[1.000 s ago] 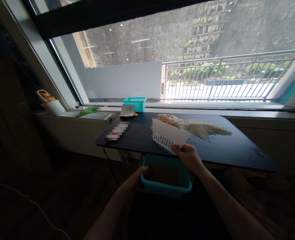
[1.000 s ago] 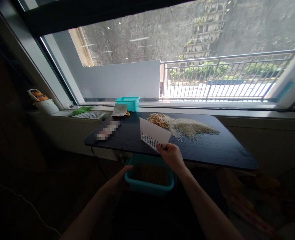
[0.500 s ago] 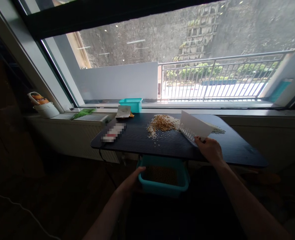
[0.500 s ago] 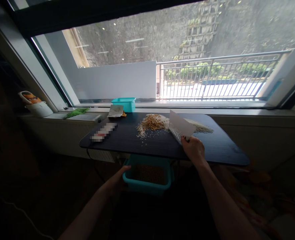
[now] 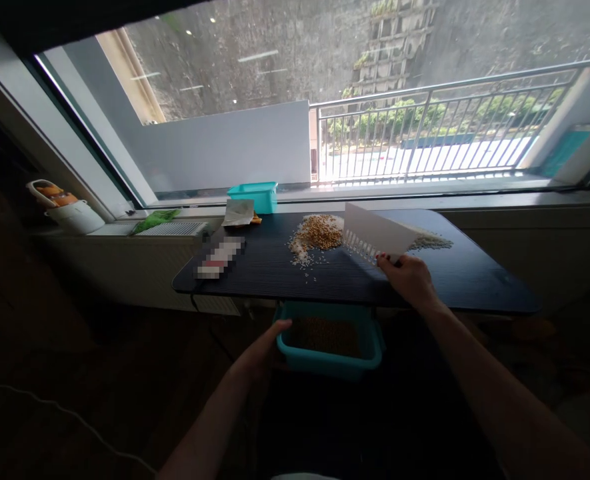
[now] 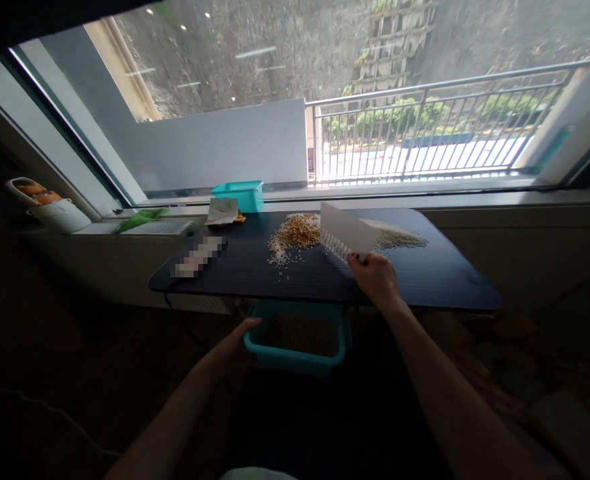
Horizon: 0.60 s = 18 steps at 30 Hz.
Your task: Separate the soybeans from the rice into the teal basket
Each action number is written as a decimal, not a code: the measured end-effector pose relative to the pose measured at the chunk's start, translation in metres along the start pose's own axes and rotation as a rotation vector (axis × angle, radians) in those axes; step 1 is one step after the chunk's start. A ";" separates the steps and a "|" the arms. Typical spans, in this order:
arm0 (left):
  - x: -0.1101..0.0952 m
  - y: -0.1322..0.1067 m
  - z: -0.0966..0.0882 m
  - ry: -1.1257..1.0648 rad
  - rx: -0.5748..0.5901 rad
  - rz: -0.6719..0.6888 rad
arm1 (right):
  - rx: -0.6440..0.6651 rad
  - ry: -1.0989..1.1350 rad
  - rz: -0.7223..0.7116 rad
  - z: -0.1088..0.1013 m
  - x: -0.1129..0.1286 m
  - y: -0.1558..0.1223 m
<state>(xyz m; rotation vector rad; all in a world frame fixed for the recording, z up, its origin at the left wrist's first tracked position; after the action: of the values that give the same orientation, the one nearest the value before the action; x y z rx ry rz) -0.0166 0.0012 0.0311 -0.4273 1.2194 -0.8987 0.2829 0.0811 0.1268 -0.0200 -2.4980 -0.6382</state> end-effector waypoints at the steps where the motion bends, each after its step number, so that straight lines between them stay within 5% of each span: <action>1: -0.002 0.001 0.001 0.000 -0.009 0.002 | -0.015 0.013 0.008 -0.001 -0.002 0.003; 10: -0.012 0.011 -0.004 -0.075 -0.071 -0.025 | -0.082 0.102 0.013 0.010 -0.020 0.009; 18: -0.007 0.018 -0.002 -0.076 -0.063 -0.117 | -0.112 0.255 0.169 0.003 -0.020 -0.001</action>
<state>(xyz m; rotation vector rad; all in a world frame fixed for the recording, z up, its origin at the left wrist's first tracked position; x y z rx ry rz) -0.0127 0.0181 0.0222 -0.5829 1.1650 -0.9369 0.2979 0.0841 0.1137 -0.1785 -2.1870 -0.6646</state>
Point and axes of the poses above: each hand's wrist, its own y-axis towards the middle knuckle, its own z-axis out of the palm, x = y × z, the point moved 1 cm from there along y, towards the middle knuckle, and after that the axes turned 12 degrees about -z, right-handed, at the moved point
